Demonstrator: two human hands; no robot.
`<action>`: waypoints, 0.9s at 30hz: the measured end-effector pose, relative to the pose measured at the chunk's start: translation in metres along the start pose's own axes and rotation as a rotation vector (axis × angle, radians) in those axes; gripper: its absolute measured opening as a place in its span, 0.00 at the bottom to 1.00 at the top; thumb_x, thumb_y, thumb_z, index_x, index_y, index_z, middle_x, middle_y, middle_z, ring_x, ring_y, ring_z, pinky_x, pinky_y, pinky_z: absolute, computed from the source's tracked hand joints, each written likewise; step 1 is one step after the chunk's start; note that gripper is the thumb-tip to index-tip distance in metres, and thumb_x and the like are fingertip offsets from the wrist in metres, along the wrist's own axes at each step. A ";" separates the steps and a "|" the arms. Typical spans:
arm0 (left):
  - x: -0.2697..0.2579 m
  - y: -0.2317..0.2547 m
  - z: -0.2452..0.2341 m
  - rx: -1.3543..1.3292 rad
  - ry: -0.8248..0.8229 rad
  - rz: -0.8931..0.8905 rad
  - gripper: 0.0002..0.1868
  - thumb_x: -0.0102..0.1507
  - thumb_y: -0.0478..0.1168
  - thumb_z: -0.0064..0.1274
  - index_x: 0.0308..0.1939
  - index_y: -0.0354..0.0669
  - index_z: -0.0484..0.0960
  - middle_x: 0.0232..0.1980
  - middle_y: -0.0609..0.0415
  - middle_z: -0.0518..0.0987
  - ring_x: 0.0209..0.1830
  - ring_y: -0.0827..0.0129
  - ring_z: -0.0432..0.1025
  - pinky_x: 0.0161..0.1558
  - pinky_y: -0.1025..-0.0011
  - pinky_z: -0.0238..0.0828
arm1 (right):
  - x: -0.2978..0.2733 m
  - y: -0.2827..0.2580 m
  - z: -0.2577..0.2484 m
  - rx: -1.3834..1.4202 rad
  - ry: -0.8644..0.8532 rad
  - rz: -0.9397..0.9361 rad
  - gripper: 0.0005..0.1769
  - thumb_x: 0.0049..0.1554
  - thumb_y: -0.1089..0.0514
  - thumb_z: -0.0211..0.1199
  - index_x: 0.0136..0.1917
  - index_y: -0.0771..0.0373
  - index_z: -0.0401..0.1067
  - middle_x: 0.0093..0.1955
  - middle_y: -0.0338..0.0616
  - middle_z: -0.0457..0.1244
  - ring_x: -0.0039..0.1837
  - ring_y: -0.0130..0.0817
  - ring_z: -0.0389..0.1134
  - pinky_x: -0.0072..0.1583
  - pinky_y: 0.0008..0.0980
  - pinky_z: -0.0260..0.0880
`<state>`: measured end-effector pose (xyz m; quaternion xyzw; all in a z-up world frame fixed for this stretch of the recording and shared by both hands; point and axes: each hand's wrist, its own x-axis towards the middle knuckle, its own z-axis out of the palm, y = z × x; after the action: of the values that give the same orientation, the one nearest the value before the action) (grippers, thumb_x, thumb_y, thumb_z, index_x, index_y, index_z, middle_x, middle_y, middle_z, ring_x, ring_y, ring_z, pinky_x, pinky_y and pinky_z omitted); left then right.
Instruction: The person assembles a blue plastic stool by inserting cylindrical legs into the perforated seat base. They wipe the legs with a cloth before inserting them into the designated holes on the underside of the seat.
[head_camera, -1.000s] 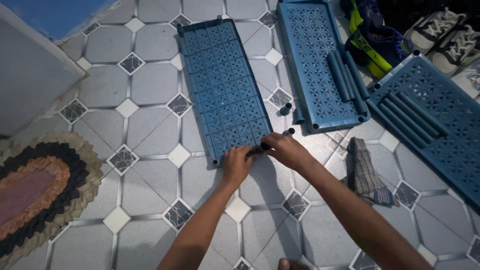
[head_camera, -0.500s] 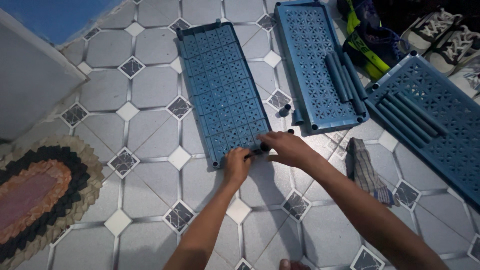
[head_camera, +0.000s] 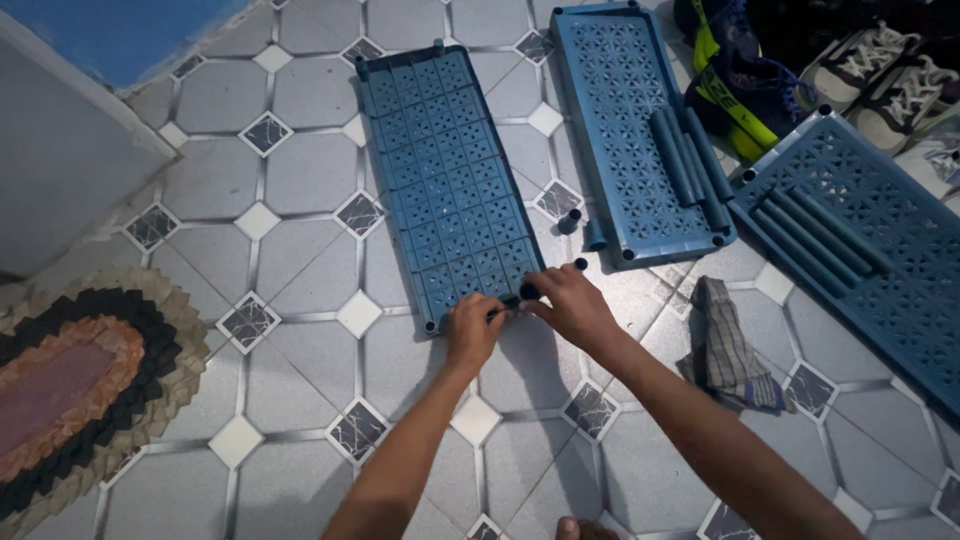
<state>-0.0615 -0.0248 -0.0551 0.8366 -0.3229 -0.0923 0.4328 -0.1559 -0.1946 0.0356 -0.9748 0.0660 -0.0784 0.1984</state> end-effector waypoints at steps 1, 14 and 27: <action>0.000 0.003 -0.006 0.010 -0.021 -0.018 0.07 0.59 0.40 0.64 0.39 0.43 0.86 0.41 0.51 0.80 0.47 0.57 0.74 0.53 0.58 0.69 | -0.002 -0.002 -0.002 0.031 -0.035 0.036 0.27 0.52 0.52 0.74 0.63 0.56 0.72 0.54 0.45 0.68 0.54 0.42 0.68 0.54 0.42 0.71; -0.021 -0.025 -0.095 0.381 -0.170 -0.057 0.14 0.58 0.39 0.63 0.46 0.42 0.84 0.48 0.42 0.80 0.48 0.44 0.76 0.46 0.51 0.75 | -0.017 0.003 0.014 0.470 0.042 0.153 0.28 0.56 0.56 0.67 0.70 0.50 0.69 0.62 0.45 0.67 0.48 0.34 0.70 0.50 0.32 0.76; -0.021 -0.031 -0.089 0.451 -0.173 -0.087 0.03 0.59 0.32 0.53 0.33 0.36 0.82 0.43 0.37 0.81 0.45 0.43 0.78 0.45 0.51 0.76 | -0.009 -0.006 0.030 0.341 0.117 0.240 0.19 0.56 0.52 0.73 0.53 0.62 0.69 0.50 0.46 0.70 0.48 0.35 0.71 0.50 0.33 0.73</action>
<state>-0.0250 0.0601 -0.0274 0.9141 -0.3349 -0.1077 0.2016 -0.1584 -0.1764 0.0101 -0.9060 0.1790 -0.1207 0.3642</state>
